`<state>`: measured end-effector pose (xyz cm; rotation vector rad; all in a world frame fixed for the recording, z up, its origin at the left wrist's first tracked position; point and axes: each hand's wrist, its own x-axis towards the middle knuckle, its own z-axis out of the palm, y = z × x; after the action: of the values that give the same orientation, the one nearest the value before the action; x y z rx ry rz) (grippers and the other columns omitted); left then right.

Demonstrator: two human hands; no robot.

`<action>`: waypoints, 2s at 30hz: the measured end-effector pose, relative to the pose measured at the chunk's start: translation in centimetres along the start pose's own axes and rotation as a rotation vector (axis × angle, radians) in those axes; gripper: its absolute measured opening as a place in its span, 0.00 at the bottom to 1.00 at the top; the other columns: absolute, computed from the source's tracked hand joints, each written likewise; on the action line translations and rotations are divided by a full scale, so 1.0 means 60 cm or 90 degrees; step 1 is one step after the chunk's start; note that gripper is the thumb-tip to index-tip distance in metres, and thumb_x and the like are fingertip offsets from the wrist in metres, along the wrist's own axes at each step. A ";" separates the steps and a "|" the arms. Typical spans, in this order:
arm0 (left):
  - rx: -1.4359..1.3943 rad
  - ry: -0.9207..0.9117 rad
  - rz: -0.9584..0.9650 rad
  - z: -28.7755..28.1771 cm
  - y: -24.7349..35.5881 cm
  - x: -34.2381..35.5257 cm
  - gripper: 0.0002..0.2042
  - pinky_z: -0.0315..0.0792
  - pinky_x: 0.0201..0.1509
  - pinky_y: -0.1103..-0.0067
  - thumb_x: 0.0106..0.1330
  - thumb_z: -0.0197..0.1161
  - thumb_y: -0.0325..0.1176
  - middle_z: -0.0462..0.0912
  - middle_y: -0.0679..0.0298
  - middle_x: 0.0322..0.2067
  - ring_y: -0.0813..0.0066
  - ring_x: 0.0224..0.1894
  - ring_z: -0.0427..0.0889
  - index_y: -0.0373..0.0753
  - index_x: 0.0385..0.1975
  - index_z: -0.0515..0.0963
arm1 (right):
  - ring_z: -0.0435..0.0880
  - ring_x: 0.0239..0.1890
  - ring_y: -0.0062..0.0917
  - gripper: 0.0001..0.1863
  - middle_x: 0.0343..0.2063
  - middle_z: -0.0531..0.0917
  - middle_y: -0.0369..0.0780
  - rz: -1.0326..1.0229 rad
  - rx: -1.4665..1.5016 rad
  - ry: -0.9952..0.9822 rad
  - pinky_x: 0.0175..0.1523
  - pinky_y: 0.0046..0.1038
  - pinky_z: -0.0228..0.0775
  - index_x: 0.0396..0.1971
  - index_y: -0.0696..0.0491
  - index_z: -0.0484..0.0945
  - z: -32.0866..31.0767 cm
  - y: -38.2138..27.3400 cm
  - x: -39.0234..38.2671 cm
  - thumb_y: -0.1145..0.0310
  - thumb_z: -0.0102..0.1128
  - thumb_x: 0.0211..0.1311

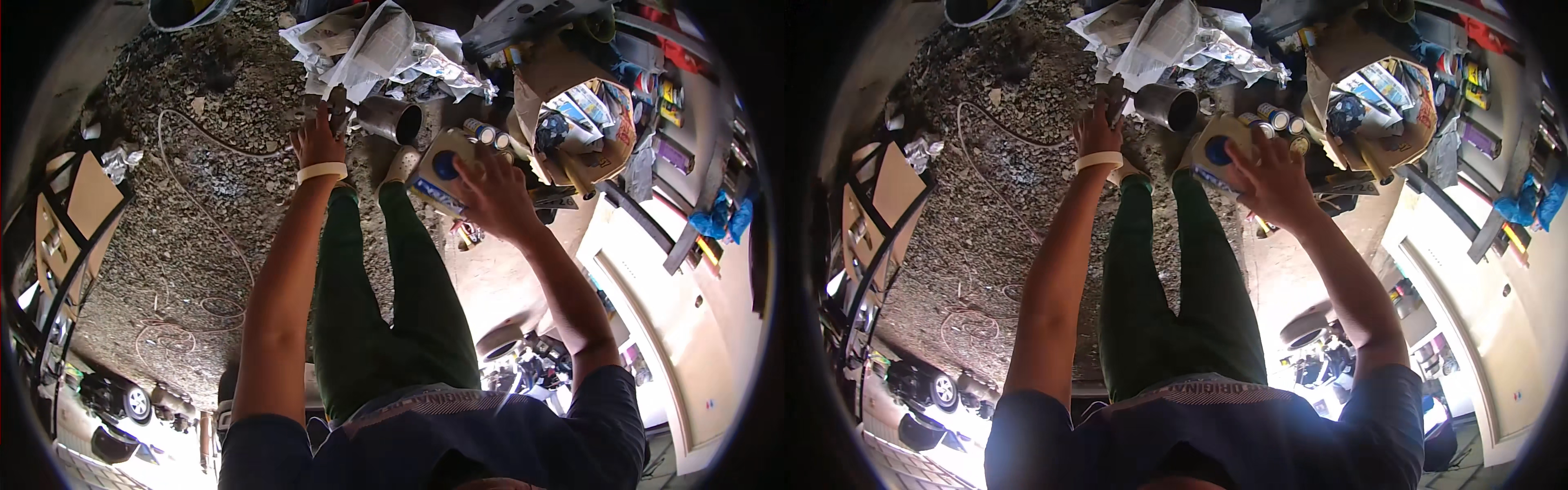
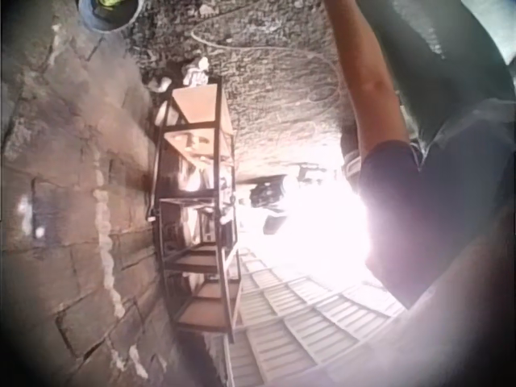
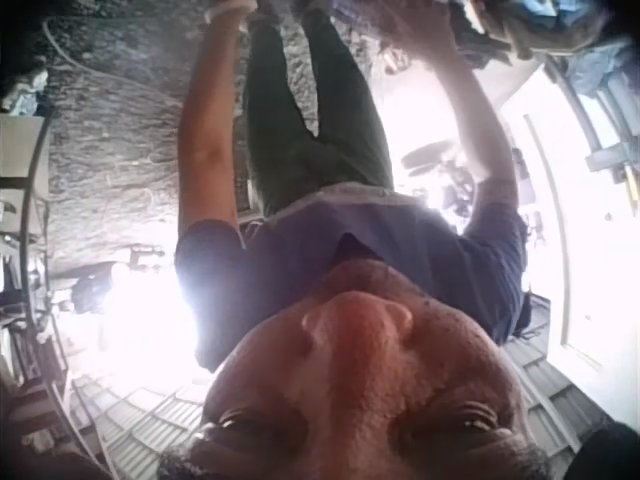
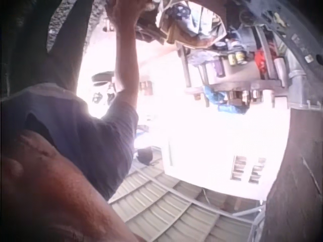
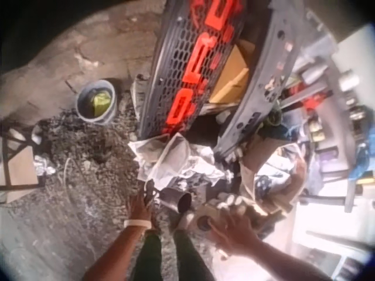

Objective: The person pours liquids from two different containers into a spray gun paint cup and then wipes the cup with a cloth.

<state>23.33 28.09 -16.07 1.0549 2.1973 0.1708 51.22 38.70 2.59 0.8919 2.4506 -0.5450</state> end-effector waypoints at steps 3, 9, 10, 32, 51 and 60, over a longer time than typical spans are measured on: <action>0.022 0.095 0.059 -0.002 0.006 -0.017 0.39 0.54 0.69 0.49 0.58 0.70 0.38 0.77 0.55 0.50 0.54 0.58 0.74 0.49 0.70 0.59 | 0.70 0.60 0.49 0.46 0.65 0.63 0.52 -0.085 -0.036 -0.057 0.56 0.55 0.66 0.69 0.34 0.63 -0.046 -0.025 0.013 0.56 0.73 0.46; 0.001 0.096 0.161 -0.004 0.025 -0.054 0.40 0.51 0.72 0.46 0.55 0.70 0.33 0.77 0.60 0.47 0.57 0.55 0.74 0.50 0.71 0.60 | 0.74 0.56 0.49 0.48 0.62 0.66 0.50 -0.133 -0.042 -0.295 0.53 0.54 0.70 0.69 0.36 0.64 -0.084 -0.028 0.023 0.53 0.73 0.44; -0.007 0.094 0.155 -0.002 0.029 -0.058 0.40 0.51 0.72 0.46 0.55 0.70 0.33 0.77 0.60 0.47 0.57 0.55 0.74 0.50 0.71 0.60 | 0.74 0.56 0.49 0.48 0.62 0.66 0.50 -0.135 -0.048 -0.303 0.53 0.54 0.70 0.69 0.36 0.64 -0.088 -0.025 0.026 0.53 0.73 0.44; -0.026 0.084 0.309 0.047 0.026 -0.109 0.32 0.55 0.68 0.41 0.59 0.62 0.29 0.74 0.63 0.43 0.64 0.52 0.75 0.55 0.66 0.65 | 0.70 0.65 0.50 0.59 0.66 0.63 0.55 -0.087 0.100 -0.684 0.67 0.41 0.66 0.74 0.44 0.52 -0.092 -0.039 0.028 0.49 0.77 0.41; -0.007 0.066 0.327 0.056 0.044 -0.117 0.31 0.55 0.68 0.42 0.61 0.61 0.30 0.76 0.64 0.43 0.64 0.53 0.76 0.55 0.67 0.64 | 0.77 0.56 0.45 0.59 0.62 0.67 0.52 -0.053 0.183 -0.669 0.61 0.40 0.71 0.74 0.46 0.52 -0.083 -0.032 0.006 0.54 0.78 0.41; 0.080 0.034 0.327 0.053 0.063 -0.097 0.37 0.57 0.67 0.48 0.56 0.70 0.34 0.78 0.64 0.43 0.63 0.53 0.77 0.55 0.69 0.63 | 0.71 0.59 0.51 0.56 0.60 0.68 0.51 -0.032 0.145 -0.558 0.60 0.46 0.71 0.72 0.45 0.57 -0.055 -0.016 -0.050 0.54 0.78 0.40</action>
<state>30.31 25.81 -13.92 1.6896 1.9595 0.2920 51.63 38.25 7.07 0.5033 1.6321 -0.9945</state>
